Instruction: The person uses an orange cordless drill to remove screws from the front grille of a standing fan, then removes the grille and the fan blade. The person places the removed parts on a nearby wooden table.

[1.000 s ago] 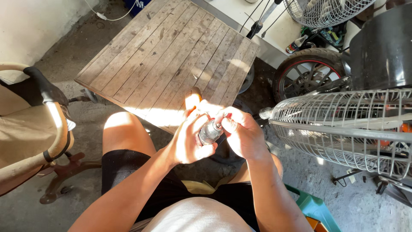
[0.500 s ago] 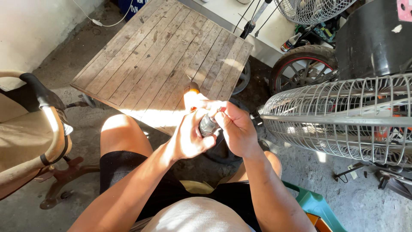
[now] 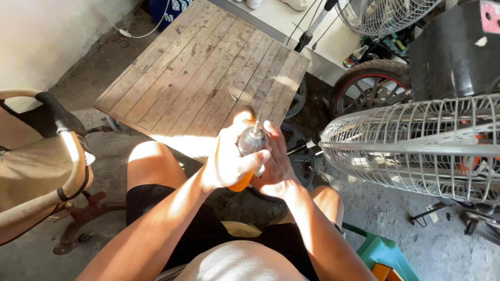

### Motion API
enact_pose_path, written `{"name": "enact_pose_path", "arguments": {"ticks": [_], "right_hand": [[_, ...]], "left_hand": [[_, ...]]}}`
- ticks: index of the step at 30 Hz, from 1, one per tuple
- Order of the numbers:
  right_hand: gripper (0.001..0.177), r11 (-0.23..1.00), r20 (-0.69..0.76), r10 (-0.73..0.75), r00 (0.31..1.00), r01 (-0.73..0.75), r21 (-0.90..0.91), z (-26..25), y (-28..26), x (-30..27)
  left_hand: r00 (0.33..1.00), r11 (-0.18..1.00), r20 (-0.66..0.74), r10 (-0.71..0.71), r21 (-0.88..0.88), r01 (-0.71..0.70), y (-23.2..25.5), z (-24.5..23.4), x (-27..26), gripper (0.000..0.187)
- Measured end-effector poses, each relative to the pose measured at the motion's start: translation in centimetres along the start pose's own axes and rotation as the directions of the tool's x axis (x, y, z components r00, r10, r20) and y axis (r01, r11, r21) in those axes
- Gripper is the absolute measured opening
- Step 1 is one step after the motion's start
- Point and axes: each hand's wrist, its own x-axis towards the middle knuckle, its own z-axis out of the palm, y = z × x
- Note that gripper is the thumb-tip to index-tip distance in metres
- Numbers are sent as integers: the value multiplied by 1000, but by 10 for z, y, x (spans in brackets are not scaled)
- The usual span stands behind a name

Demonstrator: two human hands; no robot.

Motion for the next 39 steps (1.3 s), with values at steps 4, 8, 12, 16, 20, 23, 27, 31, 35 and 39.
{"name": "enact_pose_path", "arguments": {"ticks": [4,8,12,16,20,23,27,31,35,39], "right_hand": [[68,510,-166,129,978,78,856,39,4,18],[70,-465,-81,336,938,240,852,68,-4,25],[69,-97,-383,320,867,432,897,64,-32,4],[72,-357,-226,324,919,340,870,40,-57,1],[65,-378,-205,350,914,338,862,24,-60,11],[62,-394,-88,412,907,265,880,27,-51,9],[60,-500,38,416,909,194,844,41,-28,1],[58,-415,-39,306,951,170,894,58,-12,-7],[53,-115,-147,350,925,198,973,60,0,-7],[46,-15,-213,369,905,235,972,65,2,-6]], "left_hand": [[995,940,-104,7,-339,-42,13,14,7,24],[971,924,-190,-147,-377,65,32,17,17,27],[993,849,-96,-64,-529,3,44,6,32,33],[960,825,-226,-168,-565,11,36,17,48,34],[922,873,-367,-127,-482,-71,17,23,62,34],[874,784,-483,-55,-563,-261,0,23,65,25],[858,810,-485,-167,-563,-161,-25,23,62,26],[872,837,-447,-200,-540,-85,-45,23,56,28],[812,773,-451,-371,-634,1,-52,20,52,32],[801,739,-471,-370,-672,-54,-52,20,48,30]]}}
